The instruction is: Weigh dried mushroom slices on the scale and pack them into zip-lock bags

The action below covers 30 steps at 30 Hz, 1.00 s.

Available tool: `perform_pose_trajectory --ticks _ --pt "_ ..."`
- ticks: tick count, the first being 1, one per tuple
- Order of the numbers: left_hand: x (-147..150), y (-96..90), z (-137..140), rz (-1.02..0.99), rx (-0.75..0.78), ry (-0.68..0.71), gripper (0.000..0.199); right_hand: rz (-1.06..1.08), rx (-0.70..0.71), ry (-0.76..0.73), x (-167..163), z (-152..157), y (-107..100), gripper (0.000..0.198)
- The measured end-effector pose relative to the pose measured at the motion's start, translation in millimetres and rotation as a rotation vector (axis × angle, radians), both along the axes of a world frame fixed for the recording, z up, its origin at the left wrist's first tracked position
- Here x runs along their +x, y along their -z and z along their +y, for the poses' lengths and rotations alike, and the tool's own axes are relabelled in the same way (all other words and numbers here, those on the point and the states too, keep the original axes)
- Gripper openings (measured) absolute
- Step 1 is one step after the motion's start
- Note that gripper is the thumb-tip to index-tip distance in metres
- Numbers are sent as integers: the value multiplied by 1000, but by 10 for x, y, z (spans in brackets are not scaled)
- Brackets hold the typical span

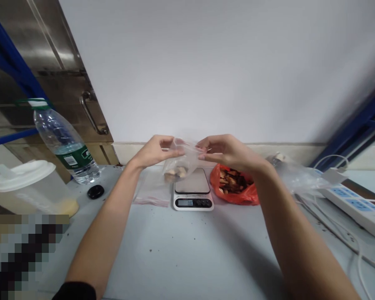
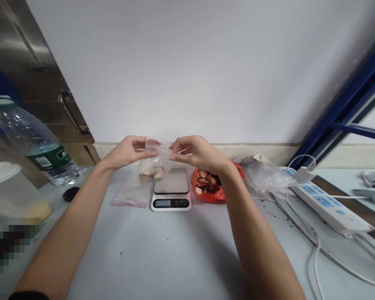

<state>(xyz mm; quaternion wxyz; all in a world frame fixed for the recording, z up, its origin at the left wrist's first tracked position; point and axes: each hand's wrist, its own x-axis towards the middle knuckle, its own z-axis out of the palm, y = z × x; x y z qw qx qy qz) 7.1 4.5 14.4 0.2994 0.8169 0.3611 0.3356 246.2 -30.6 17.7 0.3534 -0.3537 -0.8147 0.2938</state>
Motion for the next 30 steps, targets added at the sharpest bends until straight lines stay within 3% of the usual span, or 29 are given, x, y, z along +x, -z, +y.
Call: perform_pose_trajectory --ticks 5,9,12,19,26,30 --pt "18 40 38 -189 20 -136 53 116 1 119 32 10 -2 51" --pt "-16 -11 -2 -161 -96 -10 63 166 42 136 140 26 -18 54" --pt "-14 -50 -37 -123 -138 81 57 178 19 119 227 49 -18 49" --pt "81 -48 -76 -164 6 -27 40 146 54 116 234 65 -18 35" --pt "70 -63 -95 -36 58 -71 20 63 110 151 253 68 -22 26" --pt "109 -45 -121 56 236 -111 16 -25 165 211 216 34 -33 24"
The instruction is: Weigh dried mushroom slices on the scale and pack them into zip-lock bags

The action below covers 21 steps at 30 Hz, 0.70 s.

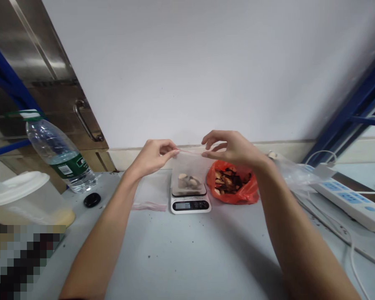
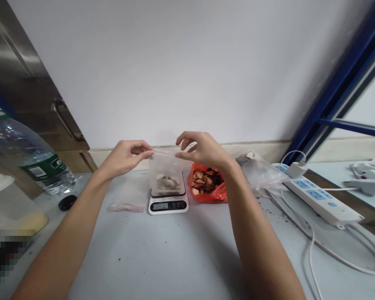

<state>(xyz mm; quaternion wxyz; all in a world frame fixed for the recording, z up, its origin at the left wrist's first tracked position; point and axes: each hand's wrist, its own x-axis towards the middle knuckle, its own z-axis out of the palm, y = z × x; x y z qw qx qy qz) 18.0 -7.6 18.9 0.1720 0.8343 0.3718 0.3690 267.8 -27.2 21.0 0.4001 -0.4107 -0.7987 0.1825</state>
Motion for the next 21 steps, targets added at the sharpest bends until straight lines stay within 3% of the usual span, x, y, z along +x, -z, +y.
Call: perform_pose_trajectory --ticks 6,11,16,21 --pt "132 30 -92 76 222 9 15 -148 84 -8 -235 -68 -21 19" --pt "164 -3 -149 17 232 83 13 -78 131 -29 -364 -63 9 18" --pt "109 -29 -131 42 218 131 13 18 90 -105 -350 -72 5 15" --pt "103 -24 -132 220 243 136 20 -63 132 -93 -353 -62 29 14"
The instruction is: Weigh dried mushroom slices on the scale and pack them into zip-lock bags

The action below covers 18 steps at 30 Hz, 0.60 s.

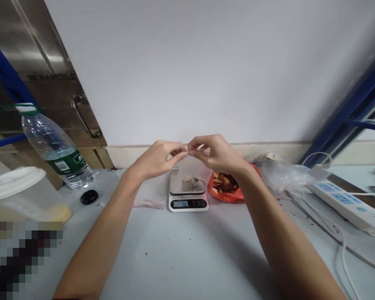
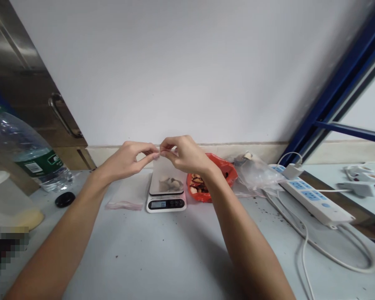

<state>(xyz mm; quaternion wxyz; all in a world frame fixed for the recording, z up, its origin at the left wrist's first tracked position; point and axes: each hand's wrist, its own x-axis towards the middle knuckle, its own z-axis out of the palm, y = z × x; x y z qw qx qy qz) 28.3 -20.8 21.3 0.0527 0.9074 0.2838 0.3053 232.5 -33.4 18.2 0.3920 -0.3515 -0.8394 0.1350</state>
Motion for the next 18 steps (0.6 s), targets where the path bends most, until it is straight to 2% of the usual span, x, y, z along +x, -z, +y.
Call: perform_pose_trajectory --ticks 6,18 --pt "-55 -1 41 124 113 20 27 -119 22 7 34 60 45 13" --pt "-261 -82 98 136 111 -50 30 -188 -135 109 359 108 35 15"
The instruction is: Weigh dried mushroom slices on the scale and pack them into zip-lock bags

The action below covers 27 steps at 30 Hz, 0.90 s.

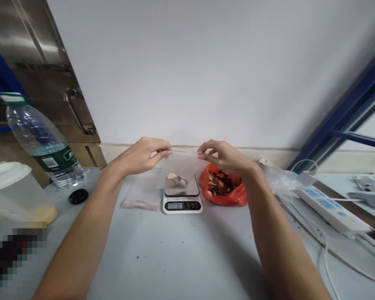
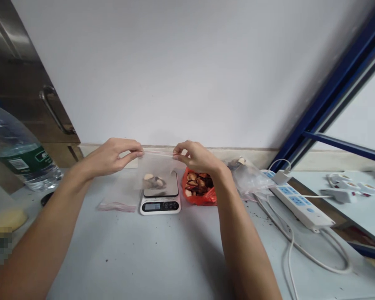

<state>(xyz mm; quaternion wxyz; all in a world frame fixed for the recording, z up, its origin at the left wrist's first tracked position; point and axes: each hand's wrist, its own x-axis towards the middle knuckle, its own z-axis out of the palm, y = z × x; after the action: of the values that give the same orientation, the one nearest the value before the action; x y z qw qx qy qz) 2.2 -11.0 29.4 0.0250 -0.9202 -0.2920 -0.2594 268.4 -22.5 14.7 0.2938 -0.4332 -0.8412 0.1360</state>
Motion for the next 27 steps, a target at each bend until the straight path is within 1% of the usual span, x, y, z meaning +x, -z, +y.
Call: perform_pose_trajectory --ticks 3,5,8,9,10,11,12,14,15,16,17,19,20,21,22,25,27 --pt "1 -6 3 7 5 3 32 -38 -38 36 51 14 -8 20" --pt "-18 -33 -4 9 5 -12 33 -58 -29 84 97 19 -24 21" --pt "-98 -117 -41 -16 19 -97 32 -47 -3 199 184 -7 -71 19" --pt "-126 -150 -60 -41 36 -128 32 -28 -2 208 205 -30 -93 17" --pt "-148 -181 -81 -45 49 -132 32 -1 -8 187 213 -59 -118 16" --pt "-156 -206 -103 -39 62 -131 32 25 -22 136 205 -94 -144 15" --pt "-148 -225 -124 -41 84 -117 32 44 -40 68 179 -132 -171 22" --pt "-73 -239 -164 -38 127 -85 33 34 -91 -66 78 -203 -222 52" --pt "-7 -237 -182 -44 158 -70 33 3 -109 -85 14 -230 -244 65" --pt "76 -232 -197 -53 194 -60 33 -30 -117 -93 -50 -251 -263 70" --pt "172 -228 -210 -67 238 -52 34 -59 -103 -92 -105 -264 -278 65" --pt "390 -229 -232 -104 332 -48 33 -120 -123 -30 -159 -268 -304 39" --pt "503 -235 -243 -126 374 -51 32 -125 -130 18 -146 -263 -315 26" --pt "613 -245 -255 -154 411 -58 31 -110 -136 61 -105 -256 -326 17" --pt "715 -255 -268 -188 441 -67 29 -76 -129 94 -34 -249 -336 13" --pt "957 -255 -304 -270 468 -62 26 33 -23 132 325 -254 -349 18" --pt "1061 -204 -310 -264 425 -8 27 45 90 217 642 -292 -324 26"
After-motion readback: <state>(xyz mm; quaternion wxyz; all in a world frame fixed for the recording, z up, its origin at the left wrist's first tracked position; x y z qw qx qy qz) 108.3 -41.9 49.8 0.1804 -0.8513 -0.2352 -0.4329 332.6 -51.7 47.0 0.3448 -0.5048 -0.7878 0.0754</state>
